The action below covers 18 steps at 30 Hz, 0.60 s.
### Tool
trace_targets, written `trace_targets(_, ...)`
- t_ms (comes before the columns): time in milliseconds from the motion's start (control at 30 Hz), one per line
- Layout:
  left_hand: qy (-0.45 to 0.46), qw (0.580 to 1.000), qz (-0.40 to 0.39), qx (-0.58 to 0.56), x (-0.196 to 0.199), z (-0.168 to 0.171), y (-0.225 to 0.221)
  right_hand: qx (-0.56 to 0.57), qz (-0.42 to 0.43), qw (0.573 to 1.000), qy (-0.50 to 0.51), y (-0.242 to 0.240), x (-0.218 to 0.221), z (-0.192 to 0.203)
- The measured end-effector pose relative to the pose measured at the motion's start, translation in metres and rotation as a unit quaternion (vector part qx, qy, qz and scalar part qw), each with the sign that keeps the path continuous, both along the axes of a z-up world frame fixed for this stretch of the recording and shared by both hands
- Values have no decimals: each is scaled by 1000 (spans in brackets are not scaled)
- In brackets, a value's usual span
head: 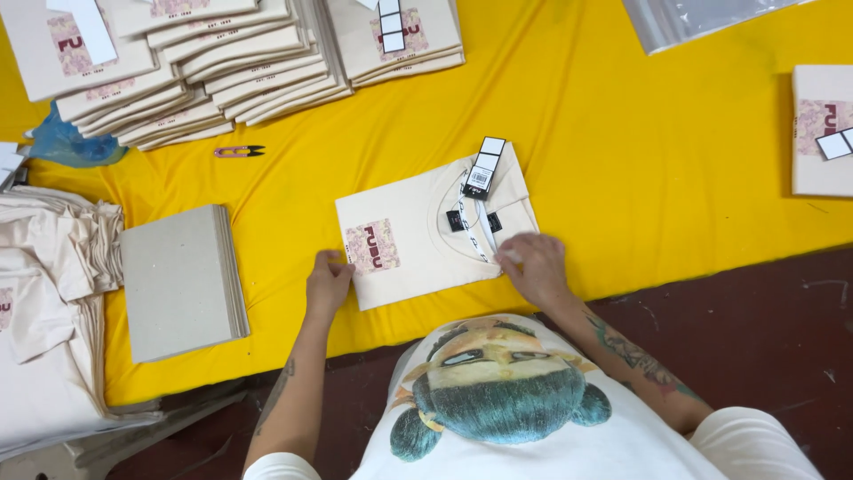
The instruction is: Folding white t-shirts around cardboard inserts and applying labels for final packaging.
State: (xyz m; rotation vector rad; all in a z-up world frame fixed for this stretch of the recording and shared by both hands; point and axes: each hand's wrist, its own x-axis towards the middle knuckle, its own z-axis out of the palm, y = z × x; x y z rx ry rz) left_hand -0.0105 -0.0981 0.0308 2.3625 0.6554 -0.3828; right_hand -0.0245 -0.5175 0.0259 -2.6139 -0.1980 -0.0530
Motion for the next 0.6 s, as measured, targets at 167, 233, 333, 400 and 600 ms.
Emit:
trace_targets(167,-171,978,-119,15,60,37,-130,87,-143,986,21,-27,65,-3)
trace_targets(233,-196,964,-176,-24,78,42,-192,120,-168,976,64,-29,89,-11)
trace_targets(333,-234,905,-347,77,108,19,-252,85,-164,975,120,-23,111,-14)
trace_targets(400,-292,862,-369,190,131,-40,-269,38,-146,983,106,-16,111,-1)
trace_targets(600,-220,891,-311,-246,123,15,-190,7,-130,985,110,-22,111,-12)
